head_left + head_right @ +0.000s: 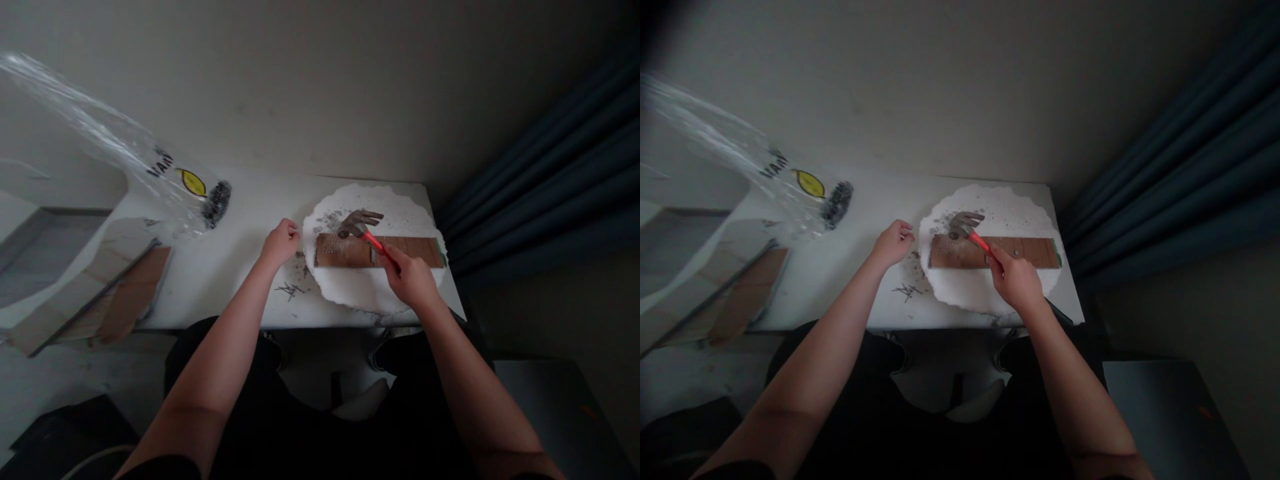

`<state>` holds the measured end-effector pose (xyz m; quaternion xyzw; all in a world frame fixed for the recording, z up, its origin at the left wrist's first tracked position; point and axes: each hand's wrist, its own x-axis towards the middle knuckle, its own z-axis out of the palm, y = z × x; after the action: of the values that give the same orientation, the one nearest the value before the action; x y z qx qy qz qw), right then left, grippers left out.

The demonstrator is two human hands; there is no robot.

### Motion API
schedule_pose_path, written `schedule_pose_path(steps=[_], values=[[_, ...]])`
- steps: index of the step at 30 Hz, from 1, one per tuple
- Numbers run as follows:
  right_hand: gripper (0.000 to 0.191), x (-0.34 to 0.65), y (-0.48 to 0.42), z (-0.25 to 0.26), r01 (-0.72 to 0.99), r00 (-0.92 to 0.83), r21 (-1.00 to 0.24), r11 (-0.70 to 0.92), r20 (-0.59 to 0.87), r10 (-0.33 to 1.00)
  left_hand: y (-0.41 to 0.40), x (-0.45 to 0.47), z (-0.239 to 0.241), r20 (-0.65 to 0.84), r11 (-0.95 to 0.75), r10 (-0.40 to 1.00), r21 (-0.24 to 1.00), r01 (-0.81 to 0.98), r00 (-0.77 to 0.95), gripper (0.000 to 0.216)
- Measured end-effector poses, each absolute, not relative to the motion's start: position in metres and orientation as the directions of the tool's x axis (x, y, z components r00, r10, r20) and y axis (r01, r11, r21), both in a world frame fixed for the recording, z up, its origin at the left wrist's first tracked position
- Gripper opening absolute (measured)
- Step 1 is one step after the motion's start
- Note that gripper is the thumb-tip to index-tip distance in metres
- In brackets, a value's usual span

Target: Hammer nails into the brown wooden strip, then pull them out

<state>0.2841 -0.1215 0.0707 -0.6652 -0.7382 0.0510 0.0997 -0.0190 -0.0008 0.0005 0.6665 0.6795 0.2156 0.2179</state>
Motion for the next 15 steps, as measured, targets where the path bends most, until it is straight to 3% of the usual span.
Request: schedule_pose_path(steps=[4, 6, 11, 15], values=[[0.048, 0.283, -0.12, 0.067, 0.978, -0.101, -0.182, 0.105, 0.03, 0.994, -0.008, -0.021, -0.01, -0.281, -0.036, 0.954, 0.251, 0.967, 0.109, 0.017], [0.046, 0.283, -0.116, 0.063, 0.98, -0.087, -0.177, 0.085, -0.003, 0.996, -0.013, -0.017, -0.016, -0.43, -0.099, 0.889, 0.153, 0.983, 0.156, 0.018], [0.047, 0.287, -0.109, 0.056, 0.98, -0.061, -0.191, 0.051, -0.047, 0.997, -0.021, -0.004, -0.031, -0.478, -0.144, 0.855, 0.158, 0.977, 0.204, 0.033], [0.046, 0.287, -0.109, 0.056, 0.979, -0.074, -0.195, 0.065, -0.042, 0.996, -0.015, -0.012, -0.041, -0.463, -0.085, 0.875, 0.144, 0.986, 0.143, 0.03]])
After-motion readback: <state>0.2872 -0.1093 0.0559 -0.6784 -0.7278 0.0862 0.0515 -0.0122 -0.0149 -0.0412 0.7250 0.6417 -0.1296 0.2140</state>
